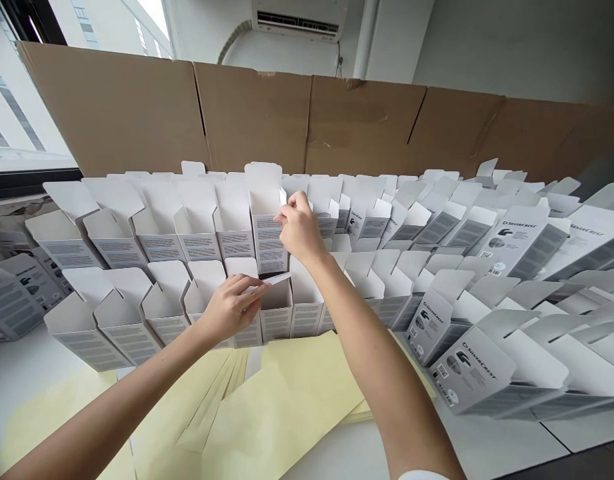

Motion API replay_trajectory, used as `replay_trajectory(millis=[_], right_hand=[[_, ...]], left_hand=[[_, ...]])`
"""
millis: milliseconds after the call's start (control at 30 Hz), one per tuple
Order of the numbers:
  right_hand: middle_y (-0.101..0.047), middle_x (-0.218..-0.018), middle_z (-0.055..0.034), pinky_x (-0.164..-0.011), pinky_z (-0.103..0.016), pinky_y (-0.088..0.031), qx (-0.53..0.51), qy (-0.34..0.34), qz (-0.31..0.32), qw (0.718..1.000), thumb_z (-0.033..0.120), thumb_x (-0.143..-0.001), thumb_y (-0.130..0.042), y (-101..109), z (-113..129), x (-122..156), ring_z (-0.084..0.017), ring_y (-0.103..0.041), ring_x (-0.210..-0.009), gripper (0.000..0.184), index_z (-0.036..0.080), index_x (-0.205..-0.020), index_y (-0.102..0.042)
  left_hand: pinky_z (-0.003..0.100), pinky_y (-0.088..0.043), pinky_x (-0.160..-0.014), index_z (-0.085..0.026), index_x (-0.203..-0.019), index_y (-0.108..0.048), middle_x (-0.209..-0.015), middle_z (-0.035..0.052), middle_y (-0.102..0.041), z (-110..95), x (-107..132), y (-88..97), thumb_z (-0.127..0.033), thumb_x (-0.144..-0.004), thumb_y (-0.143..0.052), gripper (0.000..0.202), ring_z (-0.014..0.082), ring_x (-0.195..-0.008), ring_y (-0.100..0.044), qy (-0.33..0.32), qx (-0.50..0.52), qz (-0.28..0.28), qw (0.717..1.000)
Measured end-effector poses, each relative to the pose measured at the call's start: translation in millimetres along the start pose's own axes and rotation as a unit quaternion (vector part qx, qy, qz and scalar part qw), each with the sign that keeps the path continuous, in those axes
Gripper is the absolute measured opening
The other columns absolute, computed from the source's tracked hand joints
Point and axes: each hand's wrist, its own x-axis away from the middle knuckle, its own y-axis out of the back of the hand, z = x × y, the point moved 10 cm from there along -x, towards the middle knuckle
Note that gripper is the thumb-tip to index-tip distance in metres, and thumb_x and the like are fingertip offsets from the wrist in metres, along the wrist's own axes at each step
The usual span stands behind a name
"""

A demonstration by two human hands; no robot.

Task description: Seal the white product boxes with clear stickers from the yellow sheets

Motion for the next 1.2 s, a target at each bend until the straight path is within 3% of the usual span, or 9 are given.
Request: replay_trajectory(millis=[133, 300, 400, 600, 733, 1033, 1200], right_hand=[[-0.045, -0.089, -0.0053, -0.065, -0.033, -0.047, 0.014, -0.018, -0.041, 0.999, 0.006, -0.083, -0.047, 17.5, -6.6, -4.2, -0.015, -0.047, -0.068, 0.026, 0.021, -0.062, -0.046], [-0.046, -0.091, -0.0051, -0.068, -0.031, -0.047, 0.01, 0.02, 0.043, 0.999, 0.005, -0.084, -0.048, 5.6, 8.9, -10.6, -0.014, -0.048, -0.071, 0.028, 0.021, -0.062, -0.041], [-0.046, -0.093, -0.0044, -0.067, -0.029, -0.046, -0.001, 0.01, 0.071, 0.997, 0.003, -0.085, -0.047, -3.0, 10.1, -10.2, -0.013, -0.05, -0.071, 0.03, 0.02, -0.062, -0.037], [-0.045, -0.09, -0.0059, -0.075, -0.035, -0.046, 0.019, -0.079, -0.005, 0.997, 0.001, -0.084, -0.047, 8.9, -23.3, -13.3, -0.018, -0.053, -0.079, 0.032, 0.021, -0.062, -0.036], [-0.043, -0.088, -0.0055, -0.076, -0.037, -0.047, 0.029, -0.085, -0.025, 0.996, 0.003, -0.085, -0.047, 14.2, -40.6, -22.7, -0.019, -0.052, -0.081, 0.031, 0.021, -0.061, -0.038], [-0.042, -0.091, -0.0058, -0.074, -0.039, -0.047, 0.022, -0.054, 0.022, 0.998, 0.004, -0.086, -0.047, 4.1, -32.4, -31.2, -0.019, -0.049, -0.08, 0.03, 0.021, -0.062, -0.04], [-0.044, -0.091, -0.0054, -0.067, -0.034, -0.044, 0.013, -0.08, 0.046, 0.996, 0.0, -0.083, -0.046, -10.9, -33.1, -22.1, -0.016, -0.047, -0.073, 0.031, 0.02, -0.061, -0.038]], left_hand=[[0.033, -0.048, -0.066, -0.018, -0.117, -0.061, -0.096, 0.0093, -0.07, -2.8, 0.0, 1.6, -0.004, -0.086, -0.051, 0.035, 0.0189, -0.078, -0.06, -0.006, 0.004, 0.004, 1.0], [0.033, -0.049, -0.066, -0.017, -0.117, -0.06, -0.094, 0.0087, -0.07, -6.1, -0.3, 1.7, -0.003, -0.085, -0.051, 0.036, 0.0187, -0.078, -0.059, -0.012, 0.003, 0.008, 1.0], [0.033, -0.048, -0.065, -0.018, -0.117, -0.059, -0.094, 0.0087, -0.07, -6.2, 0.0, 1.2, -0.002, -0.085, -0.051, 0.036, 0.0188, -0.078, -0.059, -0.01, 0.005, 0.007, 1.0], [0.034, -0.049, -0.066, -0.02, -0.12, -0.058, -0.096, 0.0087, -0.07, -5.6, 1.2, -2.1, -0.003, -0.087, -0.051, 0.038, 0.019, -0.079, -0.06, -0.011, 0.011, 0.017, 1.0], [0.034, -0.05, -0.067, -0.02, -0.12, -0.059, -0.096, 0.0088, -0.07, -5.1, 1.2, -4.1, -0.003, -0.086, -0.052, 0.039, 0.0193, -0.08, -0.06, -0.006, 0.013, 0.019, 1.0], [0.033, -0.049, -0.066, -0.02, -0.123, -0.057, -0.097, 0.0094, -0.069, -6.6, 1.8, -6.1, -0.002, -0.086, -0.051, 0.042, 0.0189, -0.078, -0.059, -0.007, 0.014, 0.016, 1.0], [0.034, -0.049, -0.068, -0.022, -0.126, -0.056, -0.097, 0.0093, -0.069, -5.1, 3.1, -8.1, -0.003, -0.086, -0.05, 0.044, 0.0191, -0.08, -0.06, 0.0, 0.015, 0.021, 1.0]])
